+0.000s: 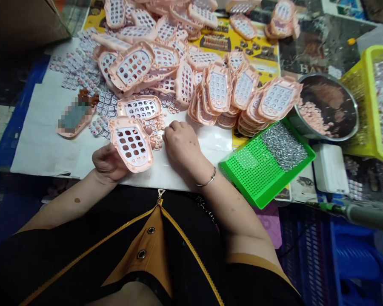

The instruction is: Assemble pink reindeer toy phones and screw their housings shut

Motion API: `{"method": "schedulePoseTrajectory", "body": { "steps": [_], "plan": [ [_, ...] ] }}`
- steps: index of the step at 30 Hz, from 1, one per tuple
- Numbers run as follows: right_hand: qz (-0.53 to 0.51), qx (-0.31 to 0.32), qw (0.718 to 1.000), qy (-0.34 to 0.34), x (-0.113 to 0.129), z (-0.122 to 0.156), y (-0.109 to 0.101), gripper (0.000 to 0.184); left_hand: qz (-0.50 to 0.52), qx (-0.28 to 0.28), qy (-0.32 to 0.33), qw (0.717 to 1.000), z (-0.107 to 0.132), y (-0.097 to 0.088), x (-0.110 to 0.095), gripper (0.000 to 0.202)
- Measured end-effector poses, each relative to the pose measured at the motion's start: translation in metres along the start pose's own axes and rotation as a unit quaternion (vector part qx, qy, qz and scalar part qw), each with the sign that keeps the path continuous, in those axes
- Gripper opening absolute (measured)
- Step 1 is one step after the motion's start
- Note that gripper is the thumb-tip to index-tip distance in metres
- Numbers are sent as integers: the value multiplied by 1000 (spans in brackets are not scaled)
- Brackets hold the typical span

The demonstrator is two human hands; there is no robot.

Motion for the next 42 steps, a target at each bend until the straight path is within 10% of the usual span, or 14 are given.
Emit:
{"method": "schedulePoseTrajectory", "body": {
  "steps": [13,25,35,39,42],
  "plan": [
    [12,-26,992,-123,18,-67,7,25,-9,51,-53,997,7,-2,5,89],
    [-32,-62,997,-28,-3,-45,-12,41,-2,-13,42,999,9,-9,-15,90],
    [-77,-5,991,-111,25,-18,-3,23,-27,-21,62,998,11,-16,-19,79],
    [-254,-96,962,-3,5,-26,-12,22,-33,-29,51,998,11,-17,-17,76],
    [-450,-104,871,170,-19,-23,-5,34,-36,-45,37,998,9,-18,-16,77]
  ]
}}
Point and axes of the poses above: each hand's wrist, its own z-axis away from the middle knuckle, its own y-axis out of the palm, x = y × z, the point moved 7 cm from there along -z, towards the middle knuckle, and after that the axes turned 11 degrees about -x, right-handed, at the moved point
